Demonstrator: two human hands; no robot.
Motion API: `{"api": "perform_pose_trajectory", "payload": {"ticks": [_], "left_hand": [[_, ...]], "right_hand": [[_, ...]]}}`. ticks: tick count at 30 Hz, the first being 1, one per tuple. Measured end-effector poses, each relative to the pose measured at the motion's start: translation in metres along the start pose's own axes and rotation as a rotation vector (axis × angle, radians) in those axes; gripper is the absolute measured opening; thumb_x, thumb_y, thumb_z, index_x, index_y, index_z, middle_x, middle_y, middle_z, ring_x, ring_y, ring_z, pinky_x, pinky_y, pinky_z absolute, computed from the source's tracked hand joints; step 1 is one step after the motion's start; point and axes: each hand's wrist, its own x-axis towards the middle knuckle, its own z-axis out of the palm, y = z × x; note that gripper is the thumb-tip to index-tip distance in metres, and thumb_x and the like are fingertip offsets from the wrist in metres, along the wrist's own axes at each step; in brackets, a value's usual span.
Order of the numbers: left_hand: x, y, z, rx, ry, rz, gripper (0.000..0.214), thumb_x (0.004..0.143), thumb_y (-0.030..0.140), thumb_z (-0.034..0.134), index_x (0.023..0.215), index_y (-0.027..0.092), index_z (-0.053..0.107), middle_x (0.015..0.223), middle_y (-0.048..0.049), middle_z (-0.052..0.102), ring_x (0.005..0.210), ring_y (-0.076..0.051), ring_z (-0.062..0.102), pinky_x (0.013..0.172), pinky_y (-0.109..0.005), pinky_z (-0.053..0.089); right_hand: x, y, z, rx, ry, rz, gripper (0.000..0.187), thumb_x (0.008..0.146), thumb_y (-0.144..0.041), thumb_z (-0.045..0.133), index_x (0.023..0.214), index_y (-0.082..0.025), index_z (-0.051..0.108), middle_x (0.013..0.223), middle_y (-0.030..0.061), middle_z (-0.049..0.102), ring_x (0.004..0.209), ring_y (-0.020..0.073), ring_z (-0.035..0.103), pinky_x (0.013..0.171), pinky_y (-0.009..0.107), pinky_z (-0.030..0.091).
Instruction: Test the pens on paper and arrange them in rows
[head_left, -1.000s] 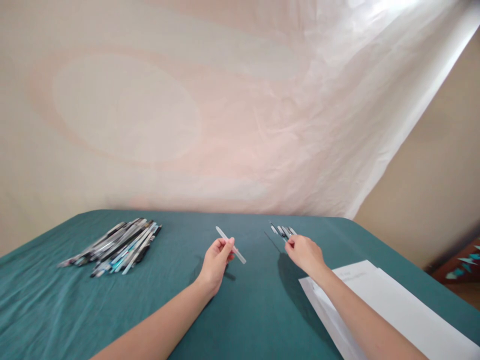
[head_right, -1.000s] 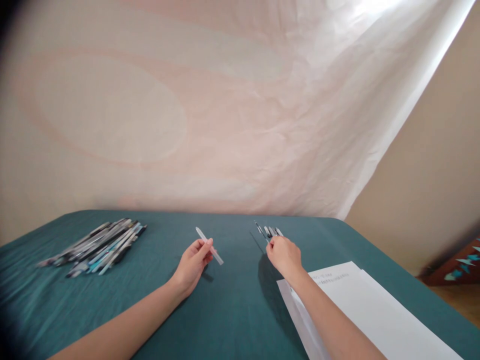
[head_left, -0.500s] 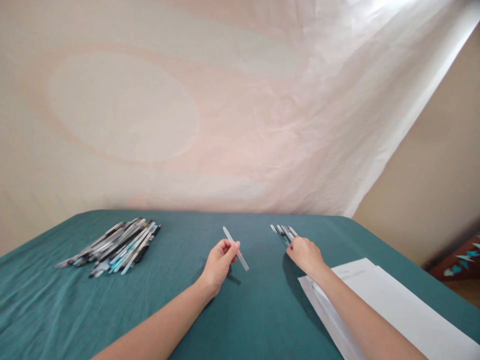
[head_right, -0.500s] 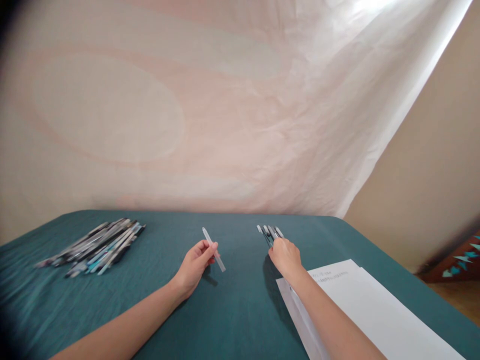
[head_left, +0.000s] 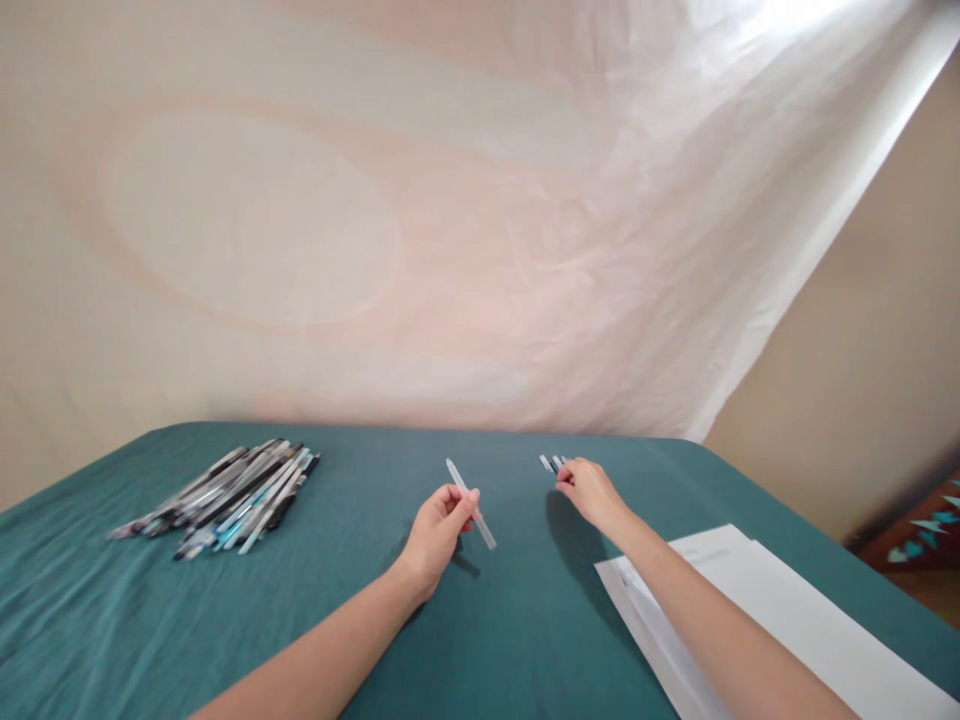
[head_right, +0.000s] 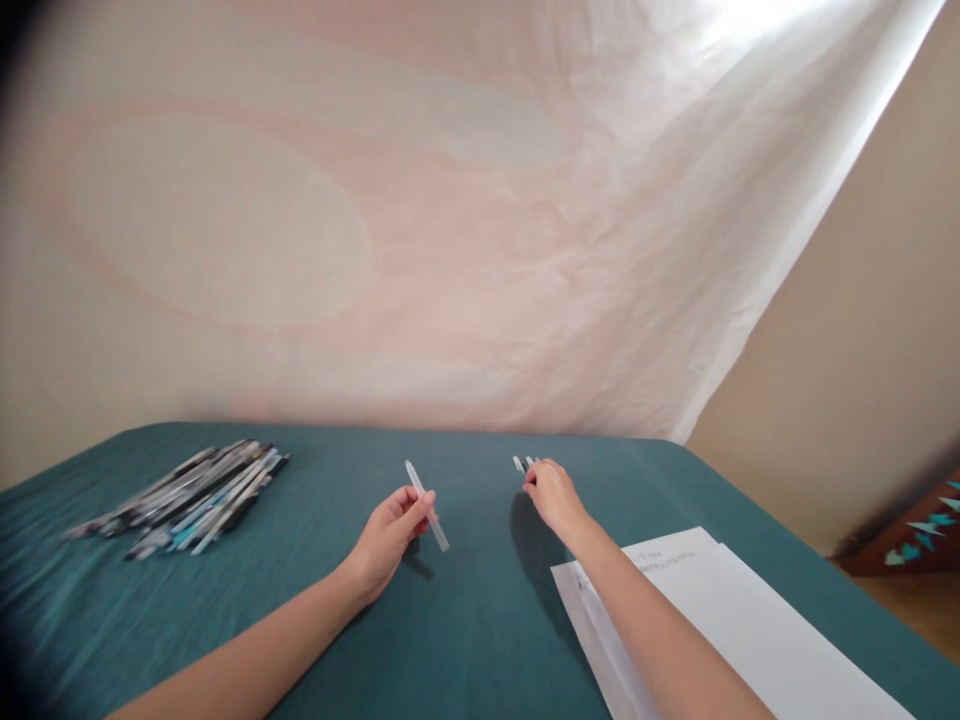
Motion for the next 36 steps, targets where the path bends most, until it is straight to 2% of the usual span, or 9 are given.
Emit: {"api": "perform_pose_trajectory", "payload": {"ticks": [4, 8, 20, 23, 26, 28, 30, 33, 36], "left_hand": [[0.0, 0.001, 0.0, -0.001, -0.005, -0.001, 0.029, 0.074, 0.044, 0.054, 0.074, 0.016, 0.049, 0.066, -0.0001, 0.056, 0.06, -0.01, 0.05, 0.06, -0.022, 0.04], [0.001, 0.001, 0.0, 0.0, -0.009, -0.019, 0.029, 0.073, 0.045, 0.055, 0.073, 0.017, 0.049, 0.065, 0.0001, 0.056, 0.06, -0.01, 0.05, 0.059, -0.021, 0.039], [-0.001, 0.003, 0.001, 0.066, -0.025, 0.002, 0.033, 0.073, 0.048, 0.053, 0.075, 0.015, 0.055, 0.066, -0.0011, 0.057, 0.059, -0.01, 0.05, 0.059, -0.023, 0.04], [-0.002, 0.005, 0.002, 0.113, -0.048, 0.012, 0.034, 0.075, 0.047, 0.052, 0.078, 0.014, 0.059, 0.063, -0.0004, 0.056, 0.057, -0.009, 0.047, 0.056, -0.021, 0.038], [-0.005, 0.008, 0.004, 0.142, -0.109, 0.008, 0.033, 0.074, 0.045, 0.054, 0.079, 0.014, 0.062, 0.06, 0.0005, 0.055, 0.055, -0.009, 0.047, 0.054, -0.021, 0.036], [-0.007, 0.01, 0.006, 0.13, -0.15, -0.01, 0.033, 0.073, 0.045, 0.055, 0.078, 0.014, 0.063, 0.06, 0.0004, 0.056, 0.055, -0.01, 0.048, 0.054, -0.021, 0.037], [-0.008, 0.011, 0.007, 0.098, -0.191, -0.033, 0.032, 0.072, 0.045, 0.056, 0.078, 0.013, 0.063, 0.06, 0.0, 0.057, 0.055, -0.01, 0.049, 0.056, -0.021, 0.038], [-0.01, 0.012, 0.008, 0.044, -0.239, -0.052, 0.035, 0.072, 0.043, 0.057, 0.09, 0.013, 0.062, 0.071, -0.0031, 0.062, 0.061, -0.011, 0.052, 0.061, -0.023, 0.041], [-0.009, 0.01, 0.009, 0.038, -0.237, -0.074, 0.046, 0.071, 0.042, 0.059, 0.107, 0.015, 0.054, 0.091, -0.0076, 0.062, 0.072, -0.014, 0.056, 0.066, -0.025, 0.043]], "right_hand": [[0.013, -0.003, 0.011, -0.022, 0.002, -0.012, 0.016, 0.073, -0.015, 0.055, 0.084, -0.015, 0.066, 0.087, 0.0067, 0.061, 0.082, 0.0153, 0.057, 0.073, 0.021, 0.037], [0.013, -0.008, 0.014, -0.054, 0.004, -0.031, 0.021, 0.078, -0.011, 0.047, 0.089, -0.016, 0.065, 0.091, 0.007, 0.061, 0.087, 0.0146, 0.056, 0.074, 0.021, 0.036], [-0.005, -0.019, -0.007, -0.091, 0.07, 0.008, 0.017, 0.083, -0.02, 0.045, 0.083, -0.019, 0.062, 0.087, 0.006, 0.062, 0.079, 0.0161, 0.058, 0.067, 0.024, 0.037], [-0.025, -0.04, -0.017, 0.008, 0.013, -0.083, 0.016, 0.082, -0.025, 0.047, 0.081, -0.021, 0.063, 0.081, 0.0008, 0.064, 0.074, 0.0117, 0.058, 0.065, 0.02, 0.038], [-0.053, -0.072, -0.024, 0.397, -0.179, -0.287, 0.027, 0.085, -0.034, 0.041, 0.08, -0.019, 0.063, 0.068, -0.0004, 0.064, 0.06, 0.0101, 0.056, 0.057, 0.019, 0.038], [-0.069, -0.091, -0.025, 0.543, -0.24, -0.296, 0.026, 0.083, -0.036, 0.045, 0.077, -0.017, 0.062, 0.065, -0.0004, 0.063, 0.056, 0.0096, 0.054, 0.053, 0.019, 0.037], [-0.079, -0.103, -0.024, 0.582, -0.215, -0.263, 0.025, 0.08, -0.036, 0.049, 0.073, -0.016, 0.062, 0.064, -0.0001, 0.062, 0.055, 0.0097, 0.053, 0.052, 0.019, 0.036], [-0.08, -0.104, -0.021, 0.582, -0.18, -0.233, 0.025, 0.079, -0.035, 0.05, 0.069, -0.015, 0.061, 0.063, 0.0003, 0.062, 0.055, 0.01, 0.053, 0.052, 0.019, 0.035], [-0.068, -0.083, -0.019, 0.521, -0.128, -0.211, 0.021, 0.079, -0.035, 0.051, 0.08, -0.017, 0.061, 0.065, 0.0001, 0.063, 0.055, 0.0108, 0.054, 0.054, 0.02, 0.036]]}}
